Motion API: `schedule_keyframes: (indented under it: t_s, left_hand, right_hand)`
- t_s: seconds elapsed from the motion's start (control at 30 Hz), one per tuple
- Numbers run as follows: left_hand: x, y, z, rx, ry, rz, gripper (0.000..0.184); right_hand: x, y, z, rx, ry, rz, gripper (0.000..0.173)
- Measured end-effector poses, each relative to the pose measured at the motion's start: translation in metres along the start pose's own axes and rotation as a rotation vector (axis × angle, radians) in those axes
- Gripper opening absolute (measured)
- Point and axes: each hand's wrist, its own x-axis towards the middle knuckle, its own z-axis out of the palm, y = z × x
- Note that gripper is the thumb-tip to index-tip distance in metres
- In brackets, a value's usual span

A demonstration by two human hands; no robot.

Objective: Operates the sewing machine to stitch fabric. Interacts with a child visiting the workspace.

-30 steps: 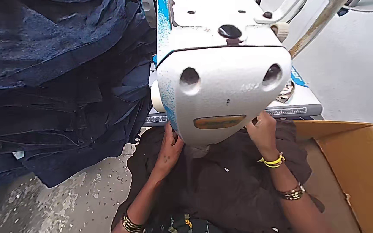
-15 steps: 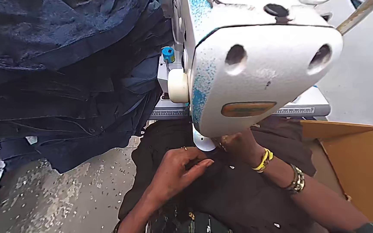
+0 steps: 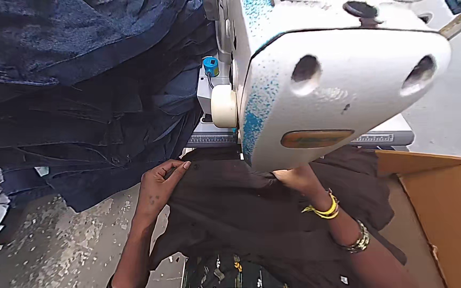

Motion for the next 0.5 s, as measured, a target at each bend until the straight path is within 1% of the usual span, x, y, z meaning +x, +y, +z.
schedule_keyframes:
  t_s: [0.1,0.17,0.23,0.3,0.4,0.5]
  left_hand:
    - [-0.003,-0.004,0.004,-0.013,-0.012,-0.003,0.024]
    - [0.0,0.004,0.008,-0.026,-0.016,0.033,0.023]
    - [0.004,0.016,0.013,-0.029,-0.008,0.078,0.024]
    - [0.007,0.025,0.017,-0.011,-0.011,0.126,0.025]
    - [0.014,0.027,0.024,0.067,-0.006,0.184,0.029]
    - [0.01,0.024,0.035,0.191,0.002,0.251,0.036]
  right_hand:
    - [0.002,-0.001,-0.007,0.018,-0.072,0.001,0.031]
    - [0.001,0.002,-0.016,0.045,-0.072,-0.01,0.028]
    - [0.001,0.008,-0.029,0.012,-0.053,0.008,0.028]
    - [-0.003,0.017,-0.034,-0.046,-0.023,0.03,0.026]
    - [-0.01,0.03,-0.04,-0.169,0.044,-0.04,0.031]
    - [-0.009,0.05,-0.054,-0.348,0.102,-0.018,0.025]
